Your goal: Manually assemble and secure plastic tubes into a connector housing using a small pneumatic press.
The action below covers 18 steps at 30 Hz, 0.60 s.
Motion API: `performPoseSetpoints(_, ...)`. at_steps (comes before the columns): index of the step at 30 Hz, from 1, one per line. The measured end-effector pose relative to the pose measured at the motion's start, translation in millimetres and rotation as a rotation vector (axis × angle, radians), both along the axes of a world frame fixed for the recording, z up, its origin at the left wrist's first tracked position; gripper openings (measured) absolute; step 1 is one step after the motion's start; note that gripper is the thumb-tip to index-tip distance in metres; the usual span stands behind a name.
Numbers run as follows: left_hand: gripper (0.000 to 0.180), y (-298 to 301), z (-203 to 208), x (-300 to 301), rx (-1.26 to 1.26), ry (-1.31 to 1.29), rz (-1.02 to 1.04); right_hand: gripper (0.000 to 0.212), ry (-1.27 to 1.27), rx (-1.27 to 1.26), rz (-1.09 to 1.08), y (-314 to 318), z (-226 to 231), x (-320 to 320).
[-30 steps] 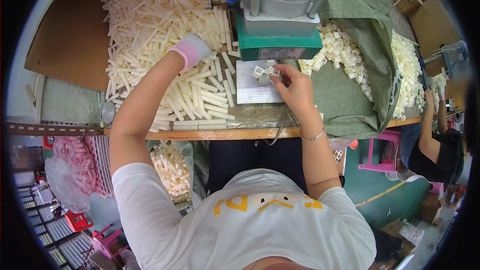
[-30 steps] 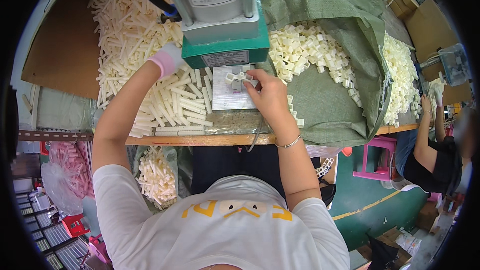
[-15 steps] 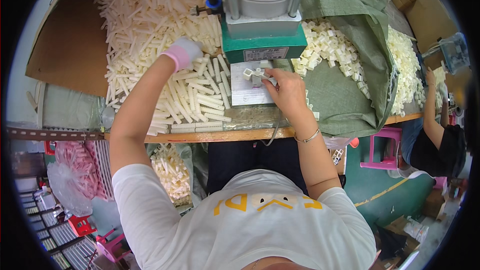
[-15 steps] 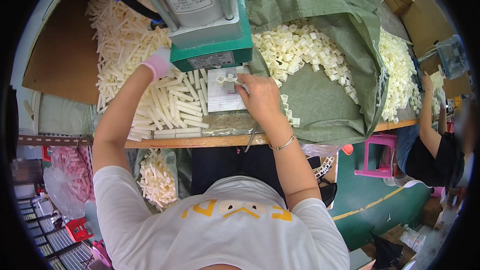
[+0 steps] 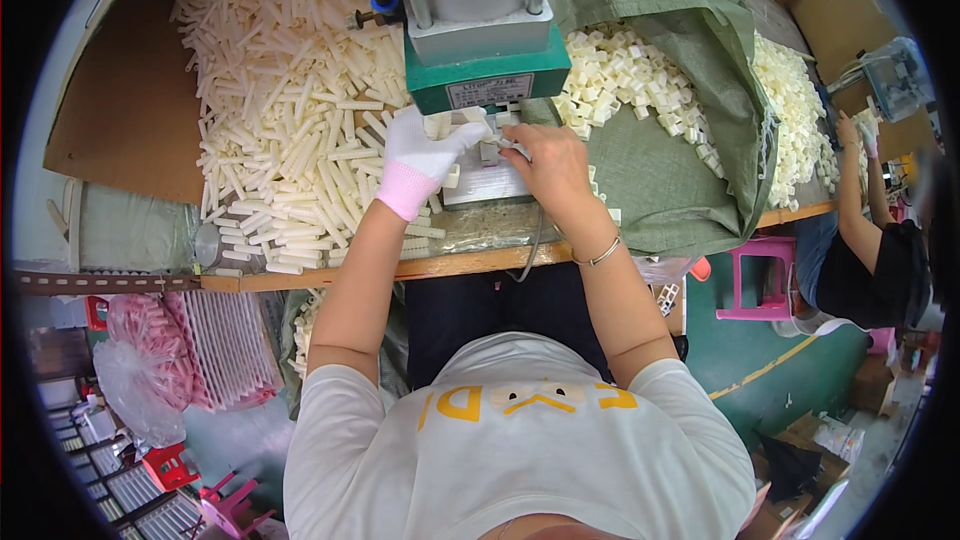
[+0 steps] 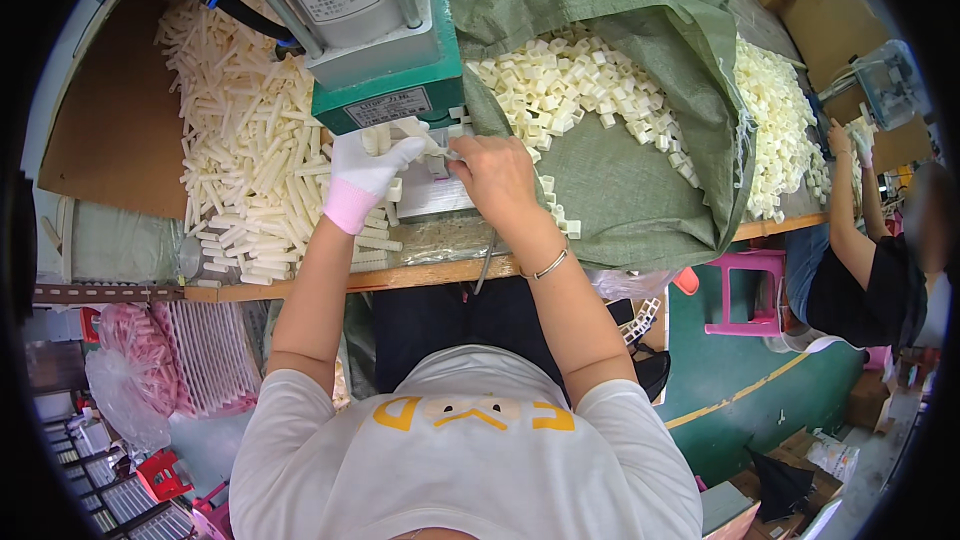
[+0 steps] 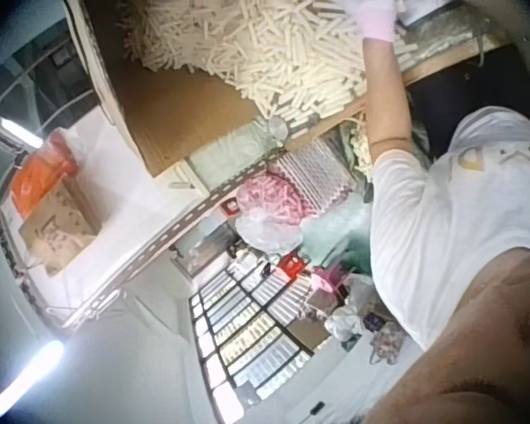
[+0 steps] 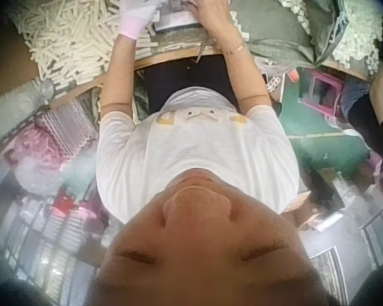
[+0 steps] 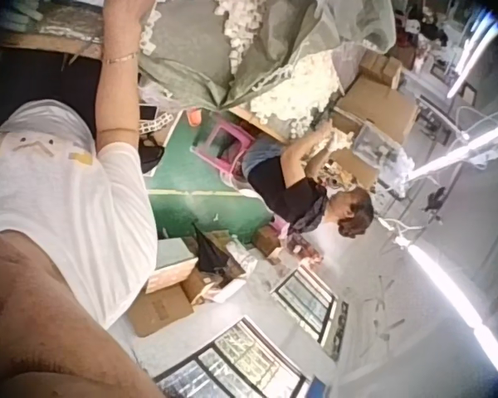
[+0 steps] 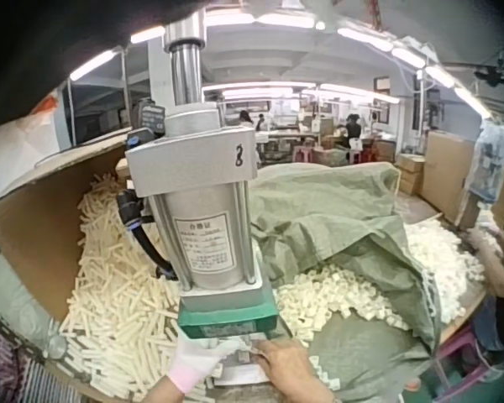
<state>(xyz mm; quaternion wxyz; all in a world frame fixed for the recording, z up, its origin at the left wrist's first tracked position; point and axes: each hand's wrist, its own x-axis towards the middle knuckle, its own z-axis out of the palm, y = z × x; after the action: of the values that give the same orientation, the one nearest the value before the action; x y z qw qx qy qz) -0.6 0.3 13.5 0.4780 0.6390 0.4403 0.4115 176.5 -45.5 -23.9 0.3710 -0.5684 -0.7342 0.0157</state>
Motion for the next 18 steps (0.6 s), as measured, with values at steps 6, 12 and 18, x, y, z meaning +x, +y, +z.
performPoseSetpoints(6,0.022,0.6,-4.4,9.9,0.207,0.206,0.006,0.018,-0.029,-0.011,-0.01,0.3,0.1,1.5)
performPoseSetpoints(12,0.021,-3.4,-4.1,12.5,0.328,0.373,0.056,0.019,-0.027,0.015,-0.023,-1.7,-2.6,2.5)
performPoseSetpoints(18,0.021,-0.1,-7.6,8.1,0.443,0.427,0.042,0.026,0.408,-0.106,-0.11,-12.6,5.9,19.9)
